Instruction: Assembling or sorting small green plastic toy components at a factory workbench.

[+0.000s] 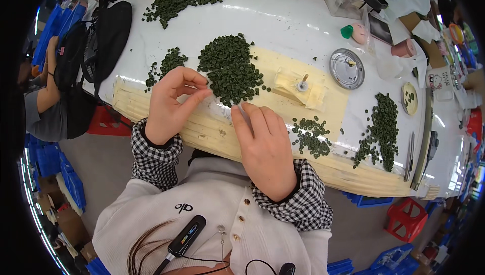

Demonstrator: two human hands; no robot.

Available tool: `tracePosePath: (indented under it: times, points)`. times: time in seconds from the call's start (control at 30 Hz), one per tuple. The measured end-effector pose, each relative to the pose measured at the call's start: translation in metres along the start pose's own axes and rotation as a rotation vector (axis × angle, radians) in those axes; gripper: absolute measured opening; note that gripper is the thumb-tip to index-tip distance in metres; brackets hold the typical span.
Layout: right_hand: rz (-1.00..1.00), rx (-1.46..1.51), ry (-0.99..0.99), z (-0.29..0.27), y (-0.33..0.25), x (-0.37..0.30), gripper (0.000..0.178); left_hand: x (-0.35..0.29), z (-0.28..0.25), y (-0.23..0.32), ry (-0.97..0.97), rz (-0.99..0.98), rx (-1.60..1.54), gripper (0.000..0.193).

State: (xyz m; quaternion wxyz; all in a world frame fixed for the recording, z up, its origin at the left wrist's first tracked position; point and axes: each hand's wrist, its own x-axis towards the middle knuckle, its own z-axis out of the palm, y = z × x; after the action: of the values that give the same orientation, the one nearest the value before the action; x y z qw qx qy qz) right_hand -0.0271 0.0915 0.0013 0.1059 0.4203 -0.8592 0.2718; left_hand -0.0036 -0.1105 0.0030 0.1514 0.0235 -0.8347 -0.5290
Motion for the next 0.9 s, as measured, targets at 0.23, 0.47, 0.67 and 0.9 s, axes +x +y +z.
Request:
tracePosePath:
  times: [0.23,0.47,0.67,0.9]
  points:
    - [0.066,0.087,0.082,-0.007,0.006,-0.006,0.028,-0.007,-0.077,-0.022,0.162,0.125,0.785,0.053]
    - [0.038,0.141,0.118,-0.004,0.007,-0.005,0.023,-0.023,-0.078,-0.037,-0.034,-0.085,0.772,0.113]
    - [0.033,0.152,0.123,-0.003,0.009,-0.006,0.022,0.014,-0.061,-0.041,-0.128,0.007,0.613,0.103]
    - [0.033,0.164,0.107,-0.004,0.008,-0.005,0.022,0.033,-0.064,-0.05,-0.308,0.233,0.514,0.054]
